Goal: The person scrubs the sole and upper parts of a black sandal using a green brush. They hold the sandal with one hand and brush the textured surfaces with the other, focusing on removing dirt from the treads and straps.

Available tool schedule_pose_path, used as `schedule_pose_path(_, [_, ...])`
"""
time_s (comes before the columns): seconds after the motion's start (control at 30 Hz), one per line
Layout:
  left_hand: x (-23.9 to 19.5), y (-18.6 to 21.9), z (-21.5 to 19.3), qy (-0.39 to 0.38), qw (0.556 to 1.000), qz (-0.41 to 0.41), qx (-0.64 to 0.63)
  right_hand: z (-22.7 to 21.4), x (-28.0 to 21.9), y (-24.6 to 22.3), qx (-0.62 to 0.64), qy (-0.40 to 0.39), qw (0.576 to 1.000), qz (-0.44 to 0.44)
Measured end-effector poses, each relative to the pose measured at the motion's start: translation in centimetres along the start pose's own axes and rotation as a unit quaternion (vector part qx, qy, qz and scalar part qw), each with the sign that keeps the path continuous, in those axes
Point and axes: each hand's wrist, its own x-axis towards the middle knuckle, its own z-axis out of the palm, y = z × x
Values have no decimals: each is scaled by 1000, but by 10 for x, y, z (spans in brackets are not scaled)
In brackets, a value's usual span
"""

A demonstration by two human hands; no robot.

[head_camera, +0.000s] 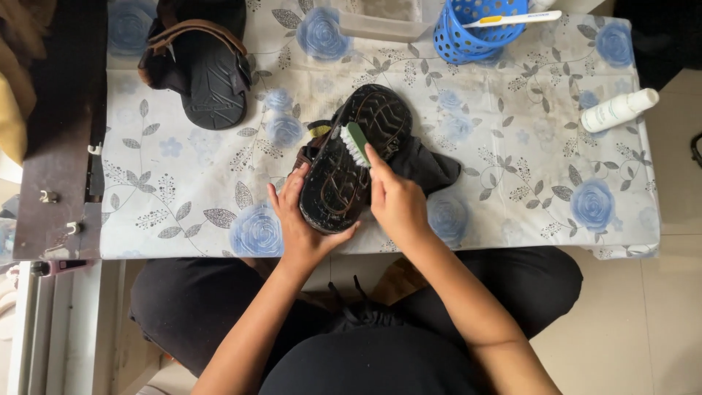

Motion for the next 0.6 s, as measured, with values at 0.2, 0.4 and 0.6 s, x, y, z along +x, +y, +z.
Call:
schedule_pose_path(0.2, [-1,-2,-4,-9,1000,-2,6,-27,-39,-63,-53,-78,993,-72])
schedule_pose_path(0.4, [2,-8,-5,-7,999,-39,-21,13,25,-17,-91,-108,988,60])
schedule_pose_path(0.6, [3,-10,-13,-28,999,-22,0,-16,-25,-68,-60,-132,988,-56])
